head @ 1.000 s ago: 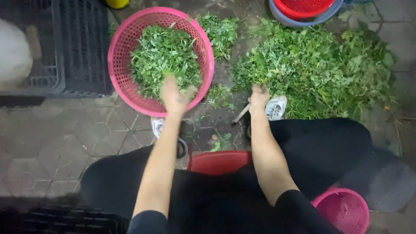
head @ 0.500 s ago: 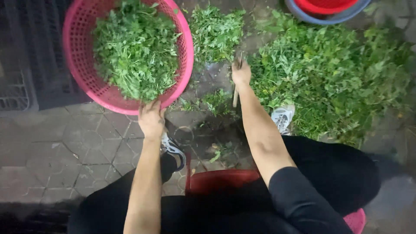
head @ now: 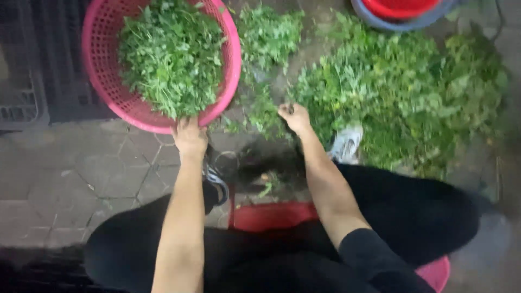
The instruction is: Sorting and trimming green leafy vegetables by hand and with a small knife, then placing them into a basket.
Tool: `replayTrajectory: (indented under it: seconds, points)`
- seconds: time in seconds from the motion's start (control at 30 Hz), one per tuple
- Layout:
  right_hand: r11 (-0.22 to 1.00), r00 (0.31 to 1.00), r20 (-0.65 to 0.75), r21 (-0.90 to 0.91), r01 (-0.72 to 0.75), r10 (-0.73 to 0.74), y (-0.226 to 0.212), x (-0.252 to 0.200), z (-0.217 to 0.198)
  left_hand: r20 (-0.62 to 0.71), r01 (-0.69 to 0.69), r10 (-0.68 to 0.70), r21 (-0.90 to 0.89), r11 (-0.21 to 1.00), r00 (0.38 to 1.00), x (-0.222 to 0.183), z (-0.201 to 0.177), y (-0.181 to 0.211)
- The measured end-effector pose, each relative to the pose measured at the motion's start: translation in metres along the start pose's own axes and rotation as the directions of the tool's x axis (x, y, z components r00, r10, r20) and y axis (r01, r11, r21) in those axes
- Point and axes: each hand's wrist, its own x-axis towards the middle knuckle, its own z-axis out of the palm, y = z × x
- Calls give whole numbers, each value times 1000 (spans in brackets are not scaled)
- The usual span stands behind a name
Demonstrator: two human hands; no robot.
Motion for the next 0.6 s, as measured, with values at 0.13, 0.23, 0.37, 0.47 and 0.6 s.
replayTrajectory:
  seconds: [0.13,0.23,0.37,0.47,0.6]
  points:
    - [905,1000,21,425,1,-11,-29,-65,-34,-179,-134,141,49,990,974,20,27,-17]
    - [830,999,53,557,-27,-3,-82,-114,-60,208,-113,116,-27,993,971,25,-66,22]
    - [780,993,91,626,1,-75,-109,-147,-76,-5,-380,380,-57,923,925,-21,-156,53]
    - [748,982,61,657,95,-178,-139,-182,-95,-22,-458,476,-313,832,879,-54,-189,82]
    - [710,956,29,677,195,-291,-165,-221,-108,-64,-477,557,-604,639,828,-84,-184,110]
